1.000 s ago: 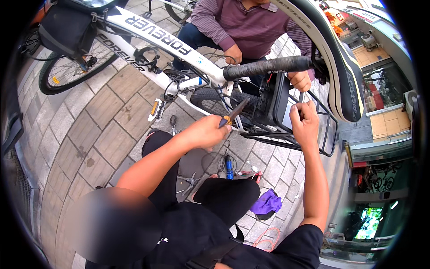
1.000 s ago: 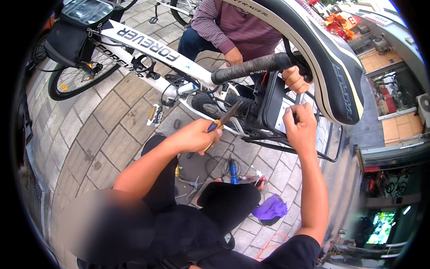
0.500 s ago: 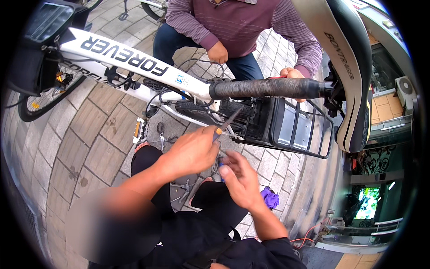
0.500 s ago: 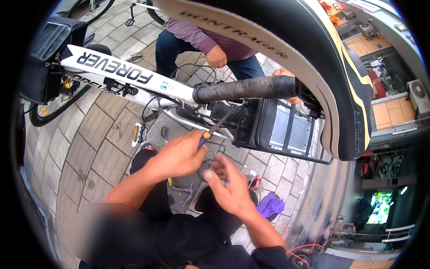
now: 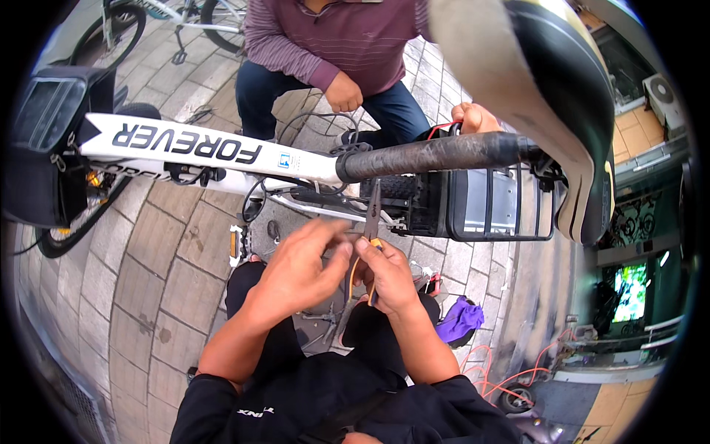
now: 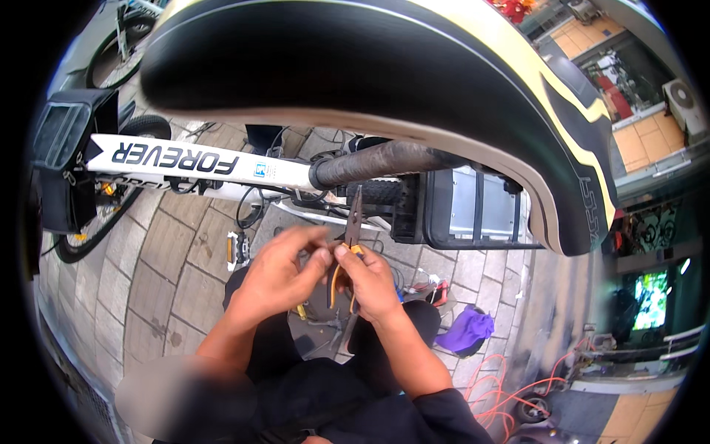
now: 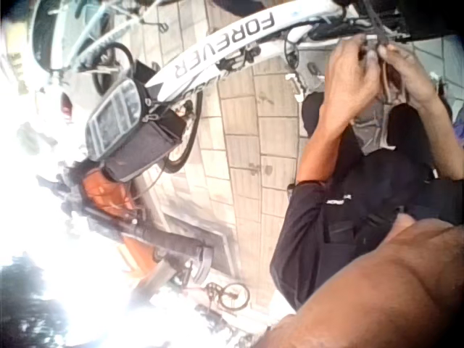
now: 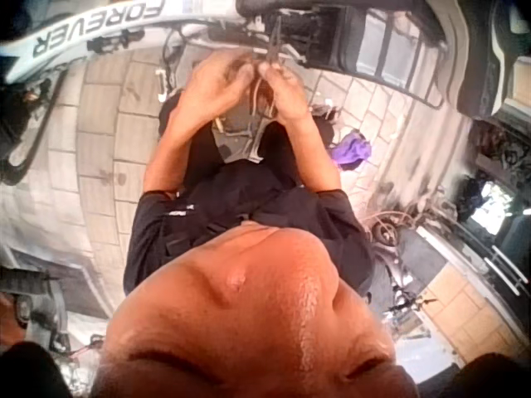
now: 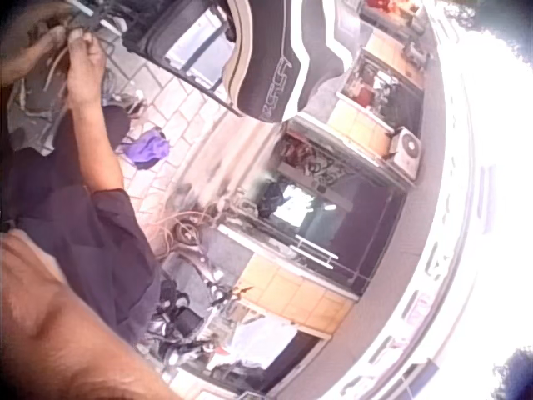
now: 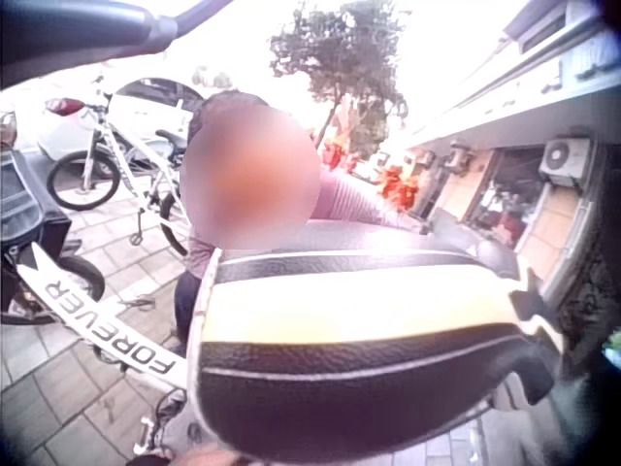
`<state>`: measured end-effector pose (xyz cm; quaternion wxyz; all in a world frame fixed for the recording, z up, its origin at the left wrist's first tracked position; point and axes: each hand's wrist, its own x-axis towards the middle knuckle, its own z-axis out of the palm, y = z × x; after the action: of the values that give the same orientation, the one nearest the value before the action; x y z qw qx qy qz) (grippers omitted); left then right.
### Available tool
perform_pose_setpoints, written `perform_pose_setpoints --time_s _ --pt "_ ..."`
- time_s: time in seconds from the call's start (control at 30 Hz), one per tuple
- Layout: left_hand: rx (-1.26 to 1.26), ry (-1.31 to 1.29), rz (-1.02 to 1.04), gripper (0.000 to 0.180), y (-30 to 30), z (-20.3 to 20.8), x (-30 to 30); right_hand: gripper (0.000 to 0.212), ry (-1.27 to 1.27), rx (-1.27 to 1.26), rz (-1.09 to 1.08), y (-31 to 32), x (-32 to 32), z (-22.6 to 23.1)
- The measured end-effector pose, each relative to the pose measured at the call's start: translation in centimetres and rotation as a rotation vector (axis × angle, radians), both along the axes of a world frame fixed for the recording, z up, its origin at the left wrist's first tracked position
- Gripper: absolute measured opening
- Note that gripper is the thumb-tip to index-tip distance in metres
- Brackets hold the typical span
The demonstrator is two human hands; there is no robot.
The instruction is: The person works on the electrical components of a bicycle, using a screwdriver to adjust parts near the handlebar and a green multimeter to test connections. They move between the shop interior and the sidewalk, handling wires and a power bank while another person assists nearby.
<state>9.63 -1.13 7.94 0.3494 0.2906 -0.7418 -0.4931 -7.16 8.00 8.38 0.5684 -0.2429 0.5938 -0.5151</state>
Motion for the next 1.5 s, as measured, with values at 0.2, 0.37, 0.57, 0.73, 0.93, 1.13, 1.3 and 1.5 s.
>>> perform_pose_setpoints --time_s 0.2,0.37,0.57,0.73,0.93,1.13,1.3,1.5 --pt "0.016 0.368 -0.164 0.043 -0.8 -0.6 -5.2 0.027 -0.005 0.052 -0.021 2.7 -0.6 -1.3" --pt "0.308 0.496 -0.192 0.053 -1.6 -1.2 -11.7 0.029 -0.082 0.149 -0.063 7.4 -0.5 -4.3" --pt "0.268 0.431 -0.090 0.051 -2.1 -0.5 -13.9 0.035 -0.170 0.217 -0.017 9.1 0.2 -5.3" --pt "0.140 0.316 -0.029 0.049 -2.6 -0.2 -13.9 0.034 -0.177 0.225 -0.009 9.1 -0.4 -6.4" --pt "-0.130 0.034 0.056 0.045 -3.1 0.6 -13.1 0.034 -0.149 0.207 0.040 9.3 -0.6 -7.2" --pt "-0.075 0.022 -0.010 0.042 -3.4 0.6 -12.9 0.036 -0.181 0.254 0.006 10.3 -0.8 -9.9" --pt "-0.246 -0.043 0.047 0.040 -4.0 -1.0 -13.7 0.036 -0.427 0.316 -0.216 11.6 -0.5 -10.4" --pt "-0.295 -0.069 0.075 0.042 -4.3 -1.2 -14.0 0.028 -0.087 0.671 -0.158 13.0 -1.4 -22.6"
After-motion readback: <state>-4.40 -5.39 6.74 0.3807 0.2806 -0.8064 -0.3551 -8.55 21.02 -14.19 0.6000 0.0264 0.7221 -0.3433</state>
